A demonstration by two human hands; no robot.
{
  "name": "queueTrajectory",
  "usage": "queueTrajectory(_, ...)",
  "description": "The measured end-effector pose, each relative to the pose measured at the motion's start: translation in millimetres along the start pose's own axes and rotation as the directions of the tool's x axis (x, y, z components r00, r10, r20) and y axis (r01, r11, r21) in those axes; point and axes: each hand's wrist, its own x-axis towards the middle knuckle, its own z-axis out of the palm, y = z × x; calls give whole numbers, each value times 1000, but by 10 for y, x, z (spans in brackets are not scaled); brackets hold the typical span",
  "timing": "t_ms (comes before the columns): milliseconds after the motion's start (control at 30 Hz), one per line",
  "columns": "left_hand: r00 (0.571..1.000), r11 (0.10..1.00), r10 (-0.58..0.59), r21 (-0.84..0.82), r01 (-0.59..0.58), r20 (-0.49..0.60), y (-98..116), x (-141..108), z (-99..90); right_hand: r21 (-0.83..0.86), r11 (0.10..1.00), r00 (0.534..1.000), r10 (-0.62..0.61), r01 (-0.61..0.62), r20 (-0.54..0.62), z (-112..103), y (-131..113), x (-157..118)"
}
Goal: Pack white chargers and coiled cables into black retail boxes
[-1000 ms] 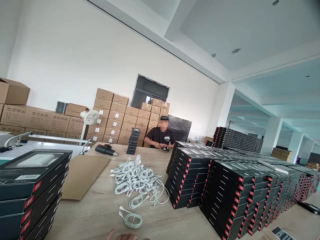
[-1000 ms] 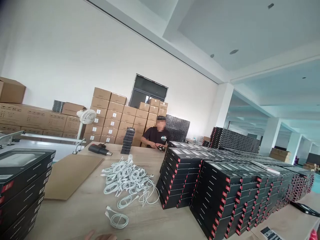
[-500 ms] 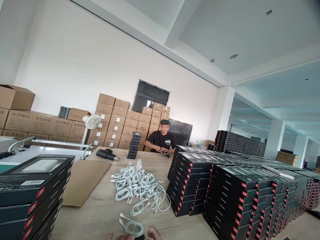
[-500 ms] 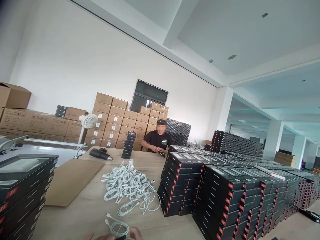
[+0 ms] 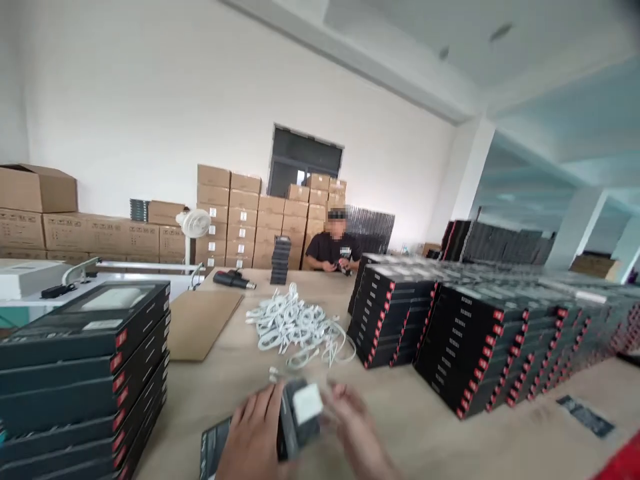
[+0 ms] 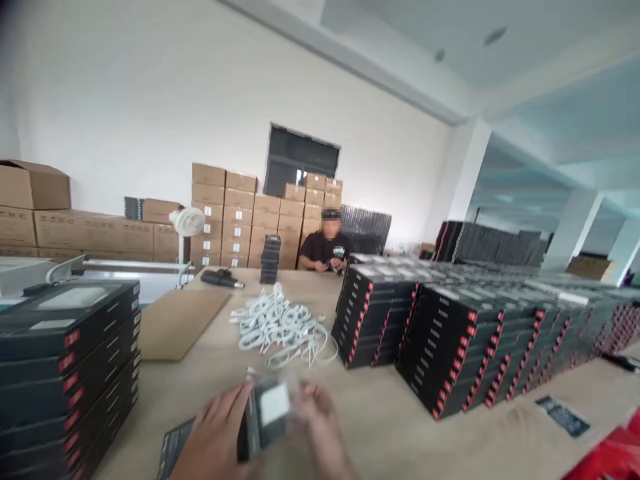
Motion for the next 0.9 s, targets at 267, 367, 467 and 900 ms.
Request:
queueTrajectory(267,927,918,-347,256,304,143,-102,87,-218,11,977,977,211,-211,-18,-635,-79,94)
queueTrajectory(367,960,956,-276,119,268,56,-128,125,-173,-334,923,954,256,-192,159,-632,-4,59)
queueTrajectory(467,997,979,-62,-195,68,35,-15,124,-114,-514,849,949,254,-127,185,-573,45,118)
queueTrajectory(900,962,807,126,-589,43,243,319,-68,91,-865,466,978,5,184,211,167,289,1110)
